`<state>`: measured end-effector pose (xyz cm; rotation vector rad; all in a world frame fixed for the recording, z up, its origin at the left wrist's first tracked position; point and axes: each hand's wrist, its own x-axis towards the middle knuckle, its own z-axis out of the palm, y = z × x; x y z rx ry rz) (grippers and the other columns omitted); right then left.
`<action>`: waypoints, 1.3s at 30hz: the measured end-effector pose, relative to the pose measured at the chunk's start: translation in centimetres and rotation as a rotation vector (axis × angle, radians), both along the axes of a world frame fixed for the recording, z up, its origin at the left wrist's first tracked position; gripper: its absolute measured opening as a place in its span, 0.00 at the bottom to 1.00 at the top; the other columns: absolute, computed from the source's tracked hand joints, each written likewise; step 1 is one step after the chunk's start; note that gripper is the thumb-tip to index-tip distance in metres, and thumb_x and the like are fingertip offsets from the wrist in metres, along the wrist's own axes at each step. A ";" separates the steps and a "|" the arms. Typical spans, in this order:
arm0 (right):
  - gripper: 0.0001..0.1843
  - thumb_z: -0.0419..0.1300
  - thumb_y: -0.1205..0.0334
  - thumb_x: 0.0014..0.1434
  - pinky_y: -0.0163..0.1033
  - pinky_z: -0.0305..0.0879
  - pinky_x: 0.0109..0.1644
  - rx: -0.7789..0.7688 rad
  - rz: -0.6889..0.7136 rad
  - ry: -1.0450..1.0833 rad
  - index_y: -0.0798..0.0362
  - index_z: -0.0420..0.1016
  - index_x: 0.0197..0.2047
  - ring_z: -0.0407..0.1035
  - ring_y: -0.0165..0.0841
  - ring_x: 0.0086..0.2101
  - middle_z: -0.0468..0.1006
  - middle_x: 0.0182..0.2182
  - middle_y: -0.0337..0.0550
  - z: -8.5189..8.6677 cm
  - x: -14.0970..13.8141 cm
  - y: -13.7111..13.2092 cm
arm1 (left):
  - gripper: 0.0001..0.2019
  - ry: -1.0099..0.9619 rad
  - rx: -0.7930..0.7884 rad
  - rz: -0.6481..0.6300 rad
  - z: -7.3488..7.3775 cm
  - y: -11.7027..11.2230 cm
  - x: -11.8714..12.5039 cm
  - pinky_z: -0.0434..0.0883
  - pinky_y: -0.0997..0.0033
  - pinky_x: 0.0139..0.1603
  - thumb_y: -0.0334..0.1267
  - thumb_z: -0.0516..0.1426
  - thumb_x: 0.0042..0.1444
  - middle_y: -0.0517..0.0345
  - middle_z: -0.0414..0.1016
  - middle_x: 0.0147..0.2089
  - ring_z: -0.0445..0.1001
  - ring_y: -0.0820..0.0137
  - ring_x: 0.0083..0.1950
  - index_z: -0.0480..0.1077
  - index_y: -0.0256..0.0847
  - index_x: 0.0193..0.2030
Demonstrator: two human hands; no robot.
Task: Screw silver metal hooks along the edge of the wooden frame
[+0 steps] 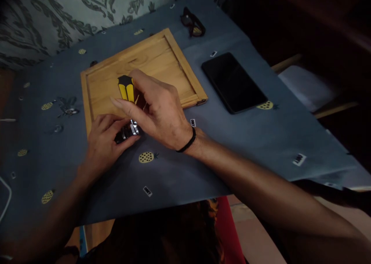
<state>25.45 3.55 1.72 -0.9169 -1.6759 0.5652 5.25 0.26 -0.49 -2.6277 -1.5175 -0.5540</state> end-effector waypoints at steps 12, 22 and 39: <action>0.11 0.61 0.51 0.66 0.33 0.72 0.32 -0.192 0.293 0.066 0.50 0.70 0.39 0.69 0.26 0.28 0.73 0.32 0.36 1.2 0.9 0.2 | 0.18 0.005 0.028 -0.014 -0.1 0.1 -0.1 0.70 0.53 0.52 0.54 0.59 0.65 0.50 0.77 0.46 0.72 0.55 0.50 0.76 0.41 0.49; 0.11 0.62 0.54 0.66 0.33 0.71 0.31 -0.204 0.321 0.071 0.51 0.68 0.36 0.69 0.26 0.28 0.72 0.31 0.36 1.2 1.0 0.2 | 0.19 -0.007 0.044 -0.013 -0.3 0.1 -0.1 0.70 0.52 0.53 0.53 0.60 0.64 0.49 0.77 0.45 0.72 0.54 0.49 0.77 0.39 0.50; 0.15 0.64 0.52 0.64 0.35 0.69 0.30 0.000 -0.001 0.038 0.48 0.63 0.34 0.66 0.27 0.27 0.67 0.28 0.34 -0.2 -0.1 0.0 | 0.18 -0.001 0.037 -0.003 -0.2 0.0 0.0 0.70 0.52 0.53 0.52 0.61 0.64 0.49 0.77 0.45 0.72 0.54 0.50 0.76 0.40 0.50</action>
